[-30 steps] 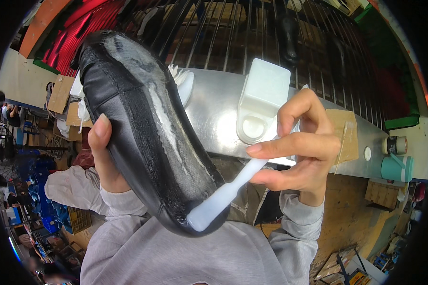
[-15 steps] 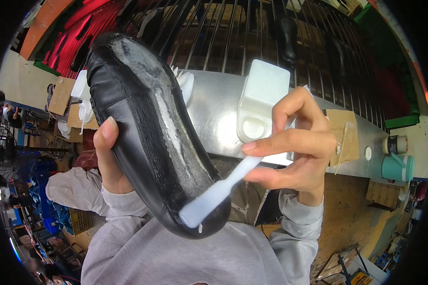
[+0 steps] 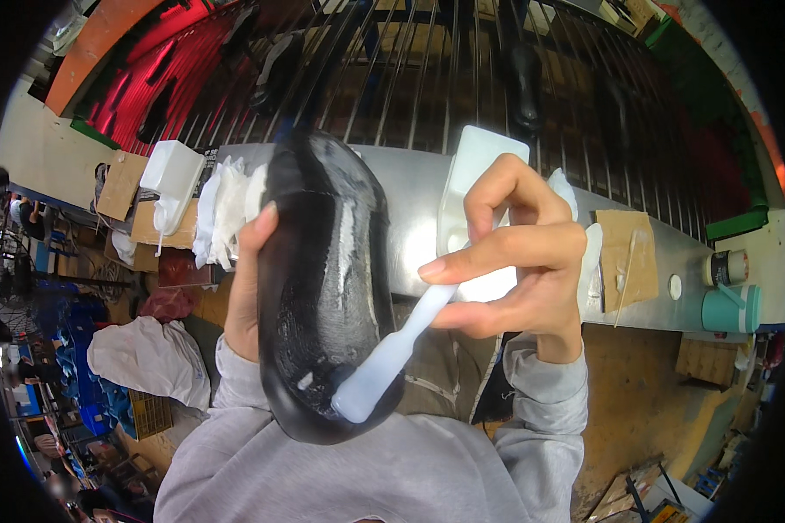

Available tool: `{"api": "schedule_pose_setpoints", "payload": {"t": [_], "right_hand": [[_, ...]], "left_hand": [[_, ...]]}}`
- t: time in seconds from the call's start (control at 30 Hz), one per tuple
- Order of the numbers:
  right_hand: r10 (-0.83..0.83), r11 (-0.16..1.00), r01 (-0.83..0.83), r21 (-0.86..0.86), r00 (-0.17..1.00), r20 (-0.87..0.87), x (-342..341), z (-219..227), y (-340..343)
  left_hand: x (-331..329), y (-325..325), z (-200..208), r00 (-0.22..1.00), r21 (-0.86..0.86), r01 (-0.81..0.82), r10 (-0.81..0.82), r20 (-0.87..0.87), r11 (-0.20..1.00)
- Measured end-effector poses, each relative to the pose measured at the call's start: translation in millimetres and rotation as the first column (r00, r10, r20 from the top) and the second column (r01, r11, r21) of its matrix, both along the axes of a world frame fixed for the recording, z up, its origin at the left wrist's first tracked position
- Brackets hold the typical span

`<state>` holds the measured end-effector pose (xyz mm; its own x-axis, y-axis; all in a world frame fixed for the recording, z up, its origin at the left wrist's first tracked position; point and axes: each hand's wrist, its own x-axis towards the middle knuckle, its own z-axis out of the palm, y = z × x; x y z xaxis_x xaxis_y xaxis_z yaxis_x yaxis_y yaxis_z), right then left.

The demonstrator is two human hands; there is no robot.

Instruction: The person repeatedly scrubs the sole and sides of a black shoe with a white brush, dipping the brush into a white container of liquid between strokes. The person rotates the shoe to access different areas and continues scrubbing throughout the clip.

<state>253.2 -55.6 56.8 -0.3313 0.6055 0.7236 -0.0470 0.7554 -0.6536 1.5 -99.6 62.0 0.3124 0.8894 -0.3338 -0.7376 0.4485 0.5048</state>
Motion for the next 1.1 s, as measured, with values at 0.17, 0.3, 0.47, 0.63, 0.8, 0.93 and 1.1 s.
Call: {"api": "schedule_pose_setpoints", "payload": {"t": [0.17, 0.3, 0.47, 0.63, 0.8, 0.93, 1.1], "right_hand": [[0.042, 0.999, -0.042, -0.007, 0.998, -0.037, -8.7, 2.5, 6.2], [0.106, 0.993, -0.109, -0.035, 0.992, -0.066, -16.1, 6.4, 9.5], [-0.047, 0.997, 0.047, -0.058, 0.999, 0.001, -20.9, 14.5, 2.2], [0.056, 0.998, -0.056, -0.032, 0.998, -0.008, -21.2, 17.9, 8.3], [0.13, 0.991, -0.13, -0.015, 0.991, 0.001, -26.4, 14.3, 15.9], [0.172, 0.979, -0.171, -0.111, 0.985, -0.001, -38.3, 9.7, 19.7], [0.263, 0.953, -0.258, -0.158, 0.965, 0.006, -52.9, 7.4, 25.9]], "left_hand": [[13.1, -2.7, -3.9, 0.996, -0.158, 0.069, -0.058, 0.073, 0.985], [19.0, -3.5, -5.3, 0.986, -0.213, 0.082, -0.049, 0.158, 0.974], [14.7, -3.1, -4.4, 0.995, -0.098, 0.085, -0.079, 0.066, 0.992], [17.3, -8.5, -17.0, 0.961, -0.097, 0.089, -0.06, 0.269, 0.991], [7.3, -11.5, -28.6, 0.915, -0.131, 0.252, -0.192, 0.355, 0.959], [17.4, -15.6, -36.7, 0.911, 0.0, 0.253, -0.239, 0.336, 0.967], [29.9, -27.6, -50.2, 0.767, -0.116, 0.251, -0.125, 0.629, 0.961]]}}
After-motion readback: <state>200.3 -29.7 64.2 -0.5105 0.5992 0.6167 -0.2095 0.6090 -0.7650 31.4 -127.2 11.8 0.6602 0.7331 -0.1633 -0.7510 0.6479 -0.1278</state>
